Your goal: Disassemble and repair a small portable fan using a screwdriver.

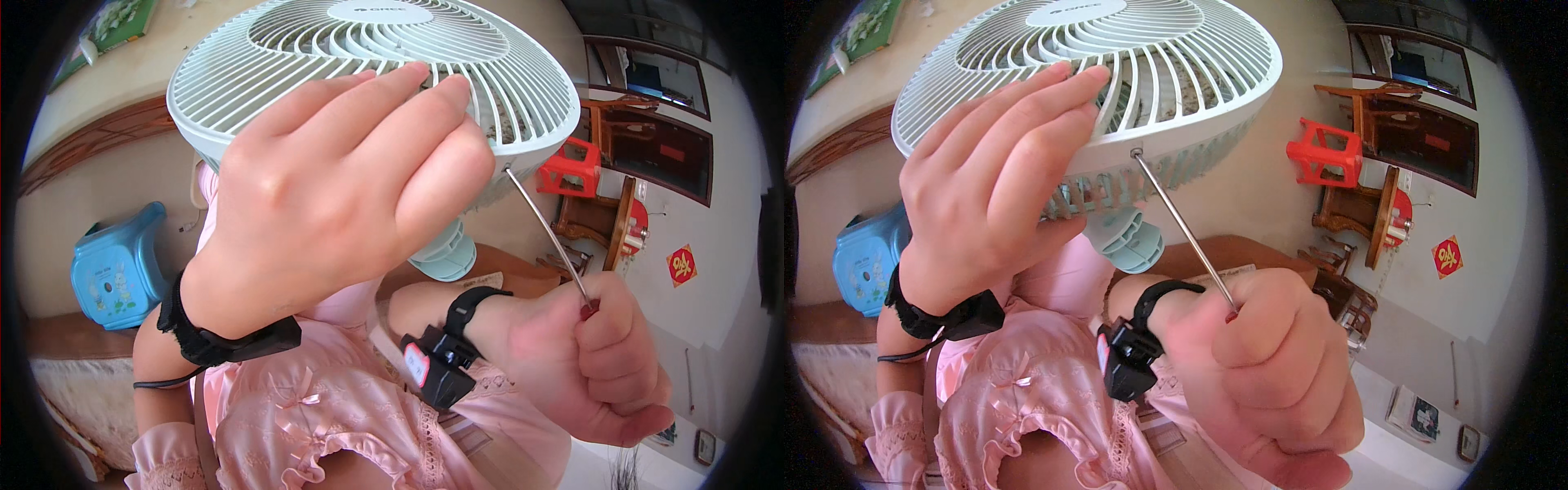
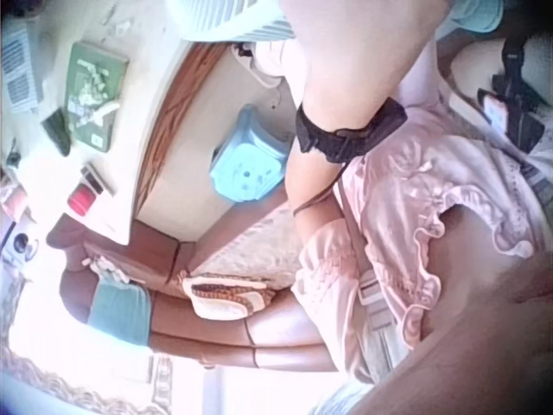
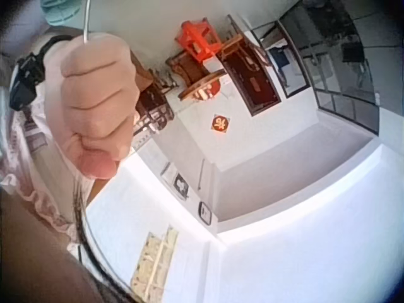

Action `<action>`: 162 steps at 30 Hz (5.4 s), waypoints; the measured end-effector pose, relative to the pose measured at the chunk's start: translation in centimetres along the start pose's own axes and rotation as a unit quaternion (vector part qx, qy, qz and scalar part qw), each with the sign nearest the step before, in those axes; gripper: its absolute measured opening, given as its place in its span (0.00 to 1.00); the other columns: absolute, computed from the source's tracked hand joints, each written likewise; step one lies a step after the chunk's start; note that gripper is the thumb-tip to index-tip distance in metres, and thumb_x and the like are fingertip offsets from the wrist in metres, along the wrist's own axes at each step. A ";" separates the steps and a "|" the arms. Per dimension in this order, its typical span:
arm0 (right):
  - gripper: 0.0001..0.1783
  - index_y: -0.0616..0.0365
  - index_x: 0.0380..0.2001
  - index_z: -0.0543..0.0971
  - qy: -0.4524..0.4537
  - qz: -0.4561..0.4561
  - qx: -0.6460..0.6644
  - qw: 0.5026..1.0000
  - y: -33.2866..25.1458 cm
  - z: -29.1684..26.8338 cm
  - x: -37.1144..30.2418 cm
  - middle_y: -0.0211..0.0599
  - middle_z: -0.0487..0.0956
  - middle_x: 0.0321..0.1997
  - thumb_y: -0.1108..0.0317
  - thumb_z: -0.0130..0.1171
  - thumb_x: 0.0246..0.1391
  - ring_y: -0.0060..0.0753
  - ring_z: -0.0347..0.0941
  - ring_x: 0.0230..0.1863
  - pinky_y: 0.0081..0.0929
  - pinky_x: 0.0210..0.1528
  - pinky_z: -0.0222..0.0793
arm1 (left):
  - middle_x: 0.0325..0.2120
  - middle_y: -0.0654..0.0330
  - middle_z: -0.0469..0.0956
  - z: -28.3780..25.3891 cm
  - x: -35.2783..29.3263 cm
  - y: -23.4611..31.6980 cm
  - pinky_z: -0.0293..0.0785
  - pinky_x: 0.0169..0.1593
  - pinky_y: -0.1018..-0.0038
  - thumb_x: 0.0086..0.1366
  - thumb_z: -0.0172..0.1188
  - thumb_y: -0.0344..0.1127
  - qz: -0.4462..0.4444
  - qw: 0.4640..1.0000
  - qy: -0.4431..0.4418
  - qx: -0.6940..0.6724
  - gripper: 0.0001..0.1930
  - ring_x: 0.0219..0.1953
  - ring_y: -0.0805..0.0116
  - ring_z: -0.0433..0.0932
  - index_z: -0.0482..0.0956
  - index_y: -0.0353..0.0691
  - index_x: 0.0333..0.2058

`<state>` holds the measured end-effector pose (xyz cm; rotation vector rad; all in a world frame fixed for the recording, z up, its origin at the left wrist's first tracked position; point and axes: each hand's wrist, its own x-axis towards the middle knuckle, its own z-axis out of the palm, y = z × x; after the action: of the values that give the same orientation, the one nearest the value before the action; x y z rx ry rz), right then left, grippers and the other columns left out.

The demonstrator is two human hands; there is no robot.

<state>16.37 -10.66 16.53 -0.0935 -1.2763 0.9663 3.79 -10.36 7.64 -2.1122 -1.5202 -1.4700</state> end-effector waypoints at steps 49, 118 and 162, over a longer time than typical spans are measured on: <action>0.26 0.46 0.07 0.55 -0.297 -0.016 0.130 0.946 0.7 -3.1 2.1 0.16 0.52 0.08 0.62 0.47 0.58 0.11 0.44 0.07 0.17 0.13 0.33 | 0.39 0.61 0.78 0.6 0.3 0.5 0.74 0.41 0.74 0.41 0.59 0.30 -0.005 1.000 0.009 0.026 0.14 0.41 0.67 0.78 0.74 0.41 0.31; 0.07 0.53 0.30 0.67 0.213 -0.116 -0.154 0.958 -0.4 0.2 -0.8 0.26 0.65 0.23 0.67 0.40 0.62 0.23 0.59 0.29 0.25 0.38 0.58 | 0.44 0.61 0.75 0.2 0.3 1.5 0.72 0.45 0.72 0.30 0.65 0.30 -0.020 0.999 -0.041 -0.004 0.27 0.45 0.64 0.75 0.71 0.40 0.37; 0.15 0.55 0.32 0.67 0.322 -0.057 -0.022 0.945 -1.4 1.0 -0.5 0.24 0.57 0.13 0.57 0.36 0.64 0.25 0.53 0.17 0.24 0.26 0.56 | 0.44 0.66 0.75 -0.6 0.8 2.1 0.72 0.42 0.73 0.30 0.65 0.30 -0.032 0.997 -0.075 -0.001 0.28 0.41 0.63 0.76 0.71 0.43 0.38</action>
<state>16.34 -12.24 17.27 -0.3381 -0.6868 0.7194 5.11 -11.19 9.37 -2.2393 -1.6520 -1.3599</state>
